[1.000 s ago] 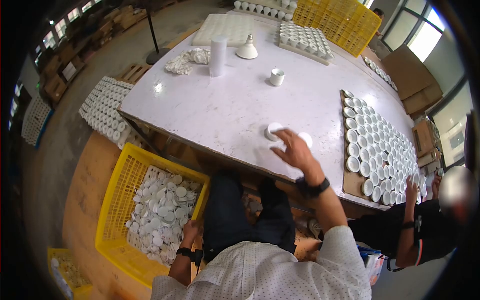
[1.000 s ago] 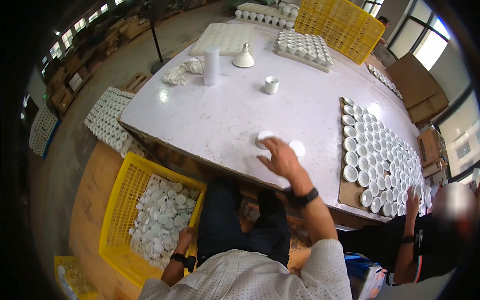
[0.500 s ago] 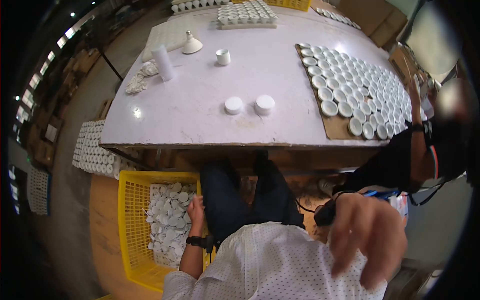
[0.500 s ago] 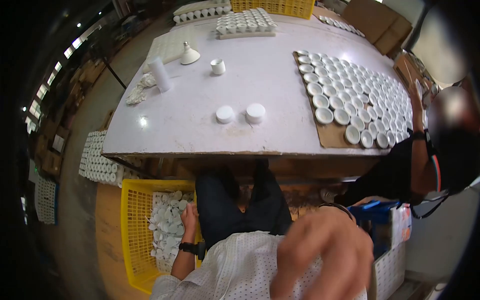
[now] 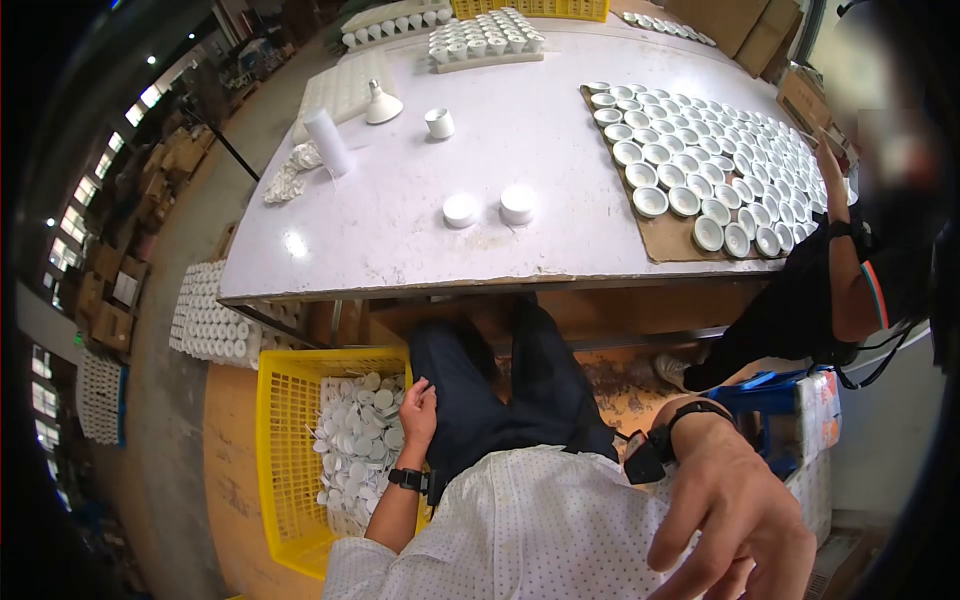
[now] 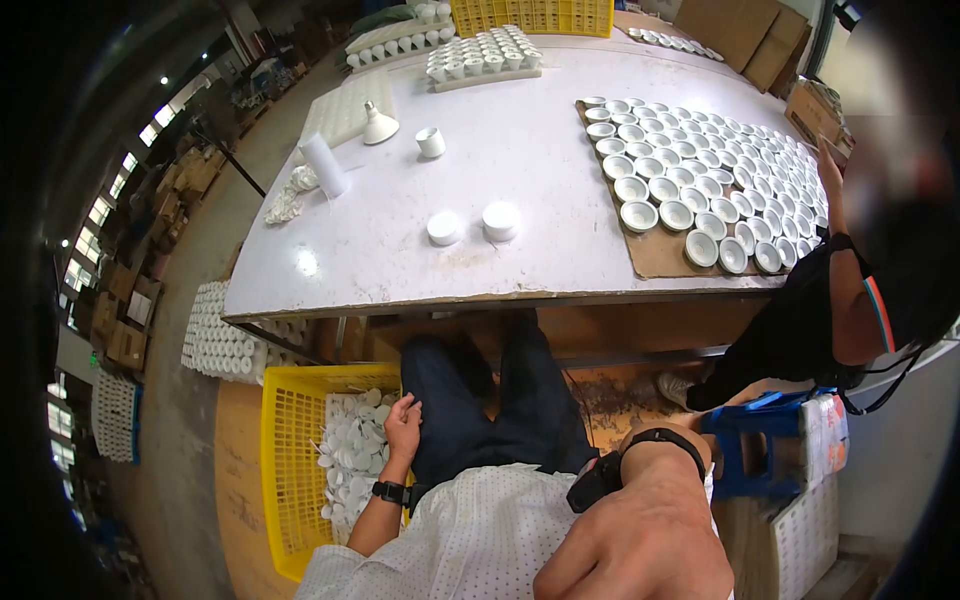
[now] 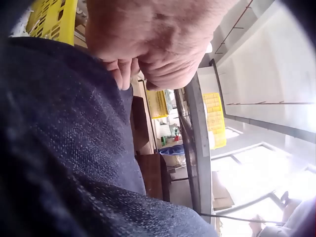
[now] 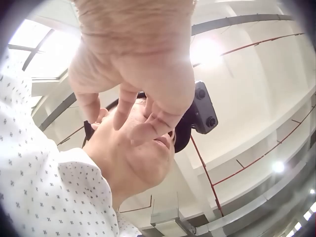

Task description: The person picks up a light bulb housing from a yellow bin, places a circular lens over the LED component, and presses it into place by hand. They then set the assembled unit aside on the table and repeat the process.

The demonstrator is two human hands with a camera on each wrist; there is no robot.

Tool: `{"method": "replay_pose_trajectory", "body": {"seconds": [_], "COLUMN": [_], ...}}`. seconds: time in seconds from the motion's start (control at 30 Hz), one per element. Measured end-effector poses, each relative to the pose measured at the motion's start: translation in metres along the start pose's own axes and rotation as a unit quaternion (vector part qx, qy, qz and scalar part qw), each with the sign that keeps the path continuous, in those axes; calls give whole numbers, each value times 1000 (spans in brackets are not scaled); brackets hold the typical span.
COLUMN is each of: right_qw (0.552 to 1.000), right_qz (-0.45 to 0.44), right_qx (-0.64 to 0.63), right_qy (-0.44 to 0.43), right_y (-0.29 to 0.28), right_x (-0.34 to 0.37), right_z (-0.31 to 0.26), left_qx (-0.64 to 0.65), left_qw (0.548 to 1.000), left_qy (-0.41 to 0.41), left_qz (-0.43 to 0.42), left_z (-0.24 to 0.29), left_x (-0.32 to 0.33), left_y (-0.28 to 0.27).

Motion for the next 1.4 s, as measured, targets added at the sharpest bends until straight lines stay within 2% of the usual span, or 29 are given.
{"method": "replay_pose_trajectory", "body": {"seconds": [0.13, 0.2, 0.23, 0.3, 0.33, 0.37, 0.4, 0.43, 0.47, 0.5, 0.57, 0.63, 0.67, 0.73, 0.77, 0.83, 0.87, 0.9, 0.97, 1.1, 1.17, 1.3, 1.4], "right_qw": [1000, 996, 996, 984, 984, 991, 940, 834, 933, 888, 781, 706, 707, 573, 572, 477, 450, 449, 413, 401, 375, 377, 352], "right_qz": [-2, -6, -11, -95, -100, 43, 185, 320, 147, 174, 306, 322, 320, 182, 181, 138, 135, 135, 130, 120, 108, 87, 68], "right_qx": [10, 17, 20, -10, -3, 123, 244, 350, 312, 392, 398, 497, 500, 736, 736, 812, 817, 819, 827, 827, 842, 834, 824], "right_qy": [-15, -86, -87, -151, -146, 4, 149, 281, 98, 166, 371, 387, 386, 312, 313, 308, 335, 332, 359, 375, 371, 395, 438], "right_y": [2, 2, -2, -12, -10, -8, -5, -9, -52, -69, -103, -134, -143, -153, -160, -172, -179, -185, -192, -199, -199, -206, -210], "right_x": [1, 1, 3, 11, 17, 23, 33, 47, 56, 70, 120, 172, 189, 211, 219, 230, 240, 243, 253, 253, 250, 248, 251], "right_z": [-2, -2, 0, 1, 0, 5, 9, 15, 44, 62, 101, 125, 128, 126, 123, 115, 113, 111, 109, 108, 110, 112, 110], "left_qx": [-23, -24, -25, -36, -51, -16, -13, -12, -10, -26, -41, -75, -61, -40, -22, -37, -50, -48, -37, -12, -30, -23, -33], "left_qw": [999, 999, 998, 998, 997, 994, 997, 998, 998, 998, 996, 993, 994, 996, 997, 996, 994, 994, 995, 996, 994, 992, 990], "left_qy": [27, 45, 56, 55, 49, 103, 78, 52, 54, 48, 45, 65, 64, 51, 39, 55, 71, 73, 69, 64, 79, 83, 78], "left_qz": [-10, -4, 2, -3, -7, 9, -4, -15, -19, -40, -62, -68, -62, -59, -55, -59, -61, -62, -61, -68, -74, -93, -109], "left_z": [-7, -6, -3, 3, 3, -6, 9, 26, 30, 33, 32, 29, 24, 20, 18, 16, 17, 19, 21, 26, 29, 29, 30], "left_x": [-4, -1, 1, 0, -1, -10, -5, 3, 5, 6, 5, 0, -2, -5, -6, -6, -8, -10, -9, -9, -7, -12, -15], "left_y": [0, 1, 4, 6, 7, 10, 12, 13, 16, 19, 22, 22, 21, 20, 20, 23, 25, 27, 30, 35, 36, 40, 47]}}
Point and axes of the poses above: each hand's wrist, its own x-axis away from the middle knuckle, its own y-axis out of the palm, z = x × y, the point moved 1 cm from there along -x, towards the middle knuckle, and after that the axes turned 5 degrees about -y, right-handed, at the moved point
